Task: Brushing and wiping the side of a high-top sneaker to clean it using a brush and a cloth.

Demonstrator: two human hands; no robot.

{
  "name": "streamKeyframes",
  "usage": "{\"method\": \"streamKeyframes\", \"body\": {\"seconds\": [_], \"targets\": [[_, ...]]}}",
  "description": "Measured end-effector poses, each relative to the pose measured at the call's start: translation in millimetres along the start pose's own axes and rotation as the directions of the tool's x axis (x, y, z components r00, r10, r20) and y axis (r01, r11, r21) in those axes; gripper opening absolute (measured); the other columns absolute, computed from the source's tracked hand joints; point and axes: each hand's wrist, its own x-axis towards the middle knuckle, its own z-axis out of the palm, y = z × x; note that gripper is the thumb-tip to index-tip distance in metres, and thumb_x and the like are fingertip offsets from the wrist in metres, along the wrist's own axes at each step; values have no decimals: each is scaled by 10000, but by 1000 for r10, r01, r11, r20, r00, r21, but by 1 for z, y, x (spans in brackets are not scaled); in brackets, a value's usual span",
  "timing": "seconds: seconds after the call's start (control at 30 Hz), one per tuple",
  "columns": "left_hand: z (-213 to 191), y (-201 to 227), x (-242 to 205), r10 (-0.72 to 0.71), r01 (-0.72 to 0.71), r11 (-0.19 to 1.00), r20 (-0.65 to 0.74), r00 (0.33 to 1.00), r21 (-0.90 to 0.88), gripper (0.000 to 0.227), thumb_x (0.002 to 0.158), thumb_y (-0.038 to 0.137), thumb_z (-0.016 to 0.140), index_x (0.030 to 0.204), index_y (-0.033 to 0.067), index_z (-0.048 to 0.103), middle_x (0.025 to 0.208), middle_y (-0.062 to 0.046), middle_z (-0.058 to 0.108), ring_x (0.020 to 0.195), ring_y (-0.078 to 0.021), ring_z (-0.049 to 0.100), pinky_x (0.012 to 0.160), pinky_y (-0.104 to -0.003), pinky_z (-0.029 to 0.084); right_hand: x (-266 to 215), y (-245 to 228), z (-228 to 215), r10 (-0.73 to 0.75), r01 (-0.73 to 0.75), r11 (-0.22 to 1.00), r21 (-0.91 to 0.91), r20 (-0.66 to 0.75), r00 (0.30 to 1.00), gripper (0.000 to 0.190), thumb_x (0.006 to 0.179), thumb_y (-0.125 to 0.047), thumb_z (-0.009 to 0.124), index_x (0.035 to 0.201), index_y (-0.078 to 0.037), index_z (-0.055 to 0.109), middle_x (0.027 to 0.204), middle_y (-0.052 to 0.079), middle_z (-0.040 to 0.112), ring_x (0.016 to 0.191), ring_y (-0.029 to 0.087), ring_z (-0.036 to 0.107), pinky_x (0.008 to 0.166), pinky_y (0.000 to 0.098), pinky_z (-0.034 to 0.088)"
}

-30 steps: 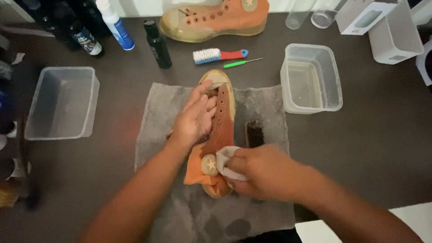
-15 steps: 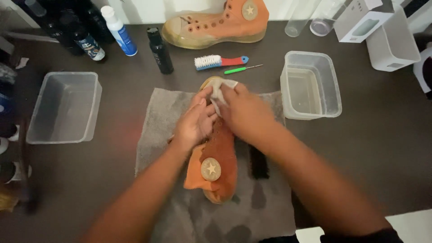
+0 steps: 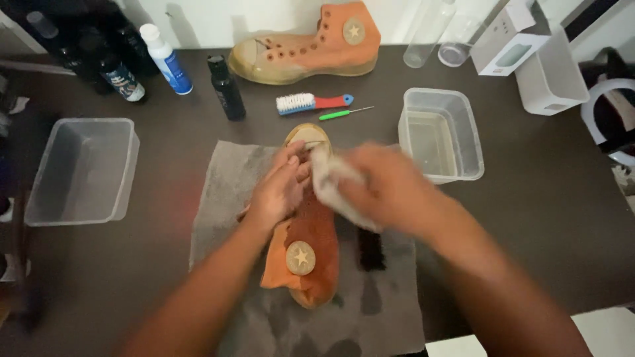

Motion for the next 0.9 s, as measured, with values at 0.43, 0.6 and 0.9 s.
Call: {"method": "streamKeyframes", "body": {"seconds": [0.43,0.6,0.9], "targets": [[36,25,-14,-55,63,995,-111,992,73,521,1078,291,493,1523,92,311,1471,-225,525,1423,-297,470,1189,-477,312,74,64,7,35,-304,639,-707,-368,929,331,986,-394,600,1090,-81,580,902,98,592,717,370,742,596,509,595],[62,44,-23,-76,82,996,-141,987,32,476,1076,246,493,1496,72,349,1435,-280,559,1392,-337,514,1178,-500,346,61,70,25,89,-179,554,-813,-156,984,233,891,-350,710,966,-131,734,847,76,682,817,280,709,698,450,583],[105,80,-34,-169,239,950,-314,934,201,450,1016,203,566,1426,59,451,1089,-18,512,1074,-146,571,962,-313,446,-46,7,27,128,-206,796,-568,-175,976,411,956,-459,613,988,-58,698,840,125,676,762,336,732,596,471,588]]}}
